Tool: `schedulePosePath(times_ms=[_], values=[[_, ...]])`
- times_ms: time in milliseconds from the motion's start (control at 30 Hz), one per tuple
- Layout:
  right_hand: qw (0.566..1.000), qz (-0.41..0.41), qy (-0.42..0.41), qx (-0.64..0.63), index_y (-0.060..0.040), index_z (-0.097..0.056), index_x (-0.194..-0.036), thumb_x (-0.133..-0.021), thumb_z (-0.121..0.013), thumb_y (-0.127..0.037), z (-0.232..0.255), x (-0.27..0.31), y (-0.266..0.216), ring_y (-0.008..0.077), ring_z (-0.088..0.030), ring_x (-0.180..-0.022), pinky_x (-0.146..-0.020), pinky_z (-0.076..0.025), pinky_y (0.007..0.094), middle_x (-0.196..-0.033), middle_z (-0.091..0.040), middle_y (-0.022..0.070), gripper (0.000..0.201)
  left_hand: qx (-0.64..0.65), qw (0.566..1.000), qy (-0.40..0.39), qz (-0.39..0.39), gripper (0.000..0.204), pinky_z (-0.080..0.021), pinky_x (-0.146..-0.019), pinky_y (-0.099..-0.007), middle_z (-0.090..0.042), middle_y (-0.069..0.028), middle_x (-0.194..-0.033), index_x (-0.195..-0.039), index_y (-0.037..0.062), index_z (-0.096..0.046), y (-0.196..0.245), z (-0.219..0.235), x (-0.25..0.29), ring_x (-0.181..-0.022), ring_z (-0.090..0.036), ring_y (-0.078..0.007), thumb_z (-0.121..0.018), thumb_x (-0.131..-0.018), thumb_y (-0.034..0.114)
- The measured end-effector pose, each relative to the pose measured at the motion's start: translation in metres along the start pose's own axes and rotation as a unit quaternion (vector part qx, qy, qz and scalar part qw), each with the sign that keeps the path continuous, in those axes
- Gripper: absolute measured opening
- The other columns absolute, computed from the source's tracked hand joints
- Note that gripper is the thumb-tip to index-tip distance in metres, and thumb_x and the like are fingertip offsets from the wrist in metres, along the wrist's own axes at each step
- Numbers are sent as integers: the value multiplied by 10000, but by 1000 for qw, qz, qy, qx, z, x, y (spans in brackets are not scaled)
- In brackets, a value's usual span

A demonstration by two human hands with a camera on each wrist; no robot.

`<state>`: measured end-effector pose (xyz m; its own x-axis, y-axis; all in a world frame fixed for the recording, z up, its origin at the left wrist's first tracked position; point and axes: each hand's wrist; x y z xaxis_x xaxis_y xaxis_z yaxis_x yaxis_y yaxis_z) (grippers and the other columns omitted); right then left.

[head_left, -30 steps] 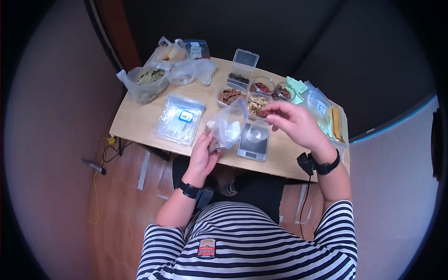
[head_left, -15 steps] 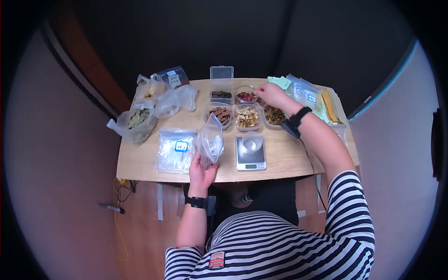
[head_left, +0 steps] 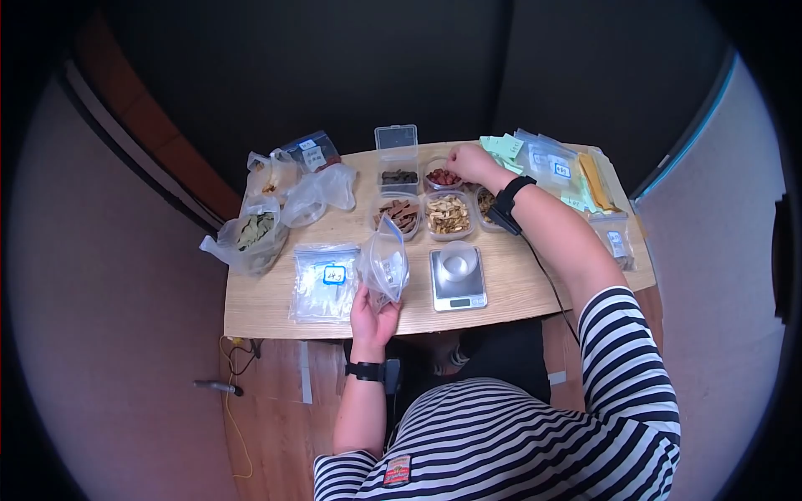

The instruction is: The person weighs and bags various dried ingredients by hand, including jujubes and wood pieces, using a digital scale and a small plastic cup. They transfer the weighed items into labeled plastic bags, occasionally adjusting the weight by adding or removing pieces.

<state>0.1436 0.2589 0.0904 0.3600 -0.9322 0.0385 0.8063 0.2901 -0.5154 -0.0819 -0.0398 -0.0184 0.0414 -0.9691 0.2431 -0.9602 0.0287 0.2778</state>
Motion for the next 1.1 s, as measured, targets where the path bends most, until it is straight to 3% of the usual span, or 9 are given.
schedulePosePath(times_ms=[100,167,300,467,600,767,867,967,1100], values=[[997,18,70,-36,-10,-695,-1097,-911,-685,-263,-1,4,1,156,-656,-575,-574,-542,311,-737,-705,92,314,-2,1000,2,3,390,-535,-841,-367,-654,-99,-1281,-1345,65,-561,0,1,-1,-1118,-636,-240,-408,-1050,269],[992,-17,64,-108,-18,-679,-1199,-900,-693,-289,15,18,-16,252,-725,-835,-786,-562,372,-1004,-744,158,403,-5,1000,17,-2,390,-536,-842,-369,-653,-98,-1283,-1343,65,-561,0,-5,0,-1115,-638,-240,-409,-1049,272],[976,4,41,-215,-7,-686,-1153,-941,-676,-283,32,65,-46,154,-709,-832,-746,-553,299,-960,-734,98,348,-3,1000,6,2,404,-526,-903,-402,-629,-105,-1328,-1372,68,-546,0,2,-1,-1172,-617,-260,-415,-1049,274],[910,89,-104,-392,-3,-691,-1106,-1035,-580,-218,31,169,-88,89,-660,-818,-741,-542,265,-916,-707,29,253,-52,999,-5,-11,427,-433,-1090,-483,-561,-97,-1423,-1439,84,-475,-2,-3,3,-1316,-528,-297,-394,-1074,289],[930,122,-138,-318,28,-698,-1098,-1003,-650,-233,16,222,-102,80,-637,-821,-764,-527,245,-942,-712,41,281,-95,995,-26,7,413,-427,-1096,-485,-561,-99,-1421,-1449,105,-463,-9,-20,15,-1317,-531,-283,-376,-1086,280],[942,36,-194,-273,36,-709,-1018,-953,-702,-302,20,227,-98,99,-663,-803,-724,-520,251,-849,-732,92,344,-182,982,-43,-10,385,-474,-1062,-433,-574,-107,-1371,-1432,49,-459,-15,-54,37,-1255,-572,-240,-366,-1097,214],[932,19,-232,-277,28,-685,-1056,-1005,-624,-188,21,224,-86,101,-664,-909,-823,-535,255,-989,-718,61,230,-208,977,-38,-20,379,-492,-1047,-399,-585,-109,-1320,-1430,14,-450,-16,-65,46,-1200,-596,-216,-381,-1101,189],[861,57,-206,-461,25,-644,-1079,-1035,-548,-119,25,225,-79,164,-699,-993,-887,-567,304,-1100,-709,104,179,-227,973,-46,-4,421,-516,-1016,-387,-584,-108,-1309,-1461,14,-426,-17,-69,50,-1150,-624,-213,-393,-1107,240],[861,59,-199,-464,23,-639,-1076,-1038,-538,-116,38,230,-81,171,-694,-1016,-908,-561,313,-1132,-711,123,176,-282,959,-37,13,454,-533,-990,-364,-578,-108,-1317,-1504,24,-381,-16,-82,61,-1132,-633,-199,-384,-1111,253]])
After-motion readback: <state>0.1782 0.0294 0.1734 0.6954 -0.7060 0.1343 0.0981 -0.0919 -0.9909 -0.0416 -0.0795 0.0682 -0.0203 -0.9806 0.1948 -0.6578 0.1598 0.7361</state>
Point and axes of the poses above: each hand's wrist, its own x-axis away from the middle knuckle, its own z-axis out of the back of the hand, y = z × x
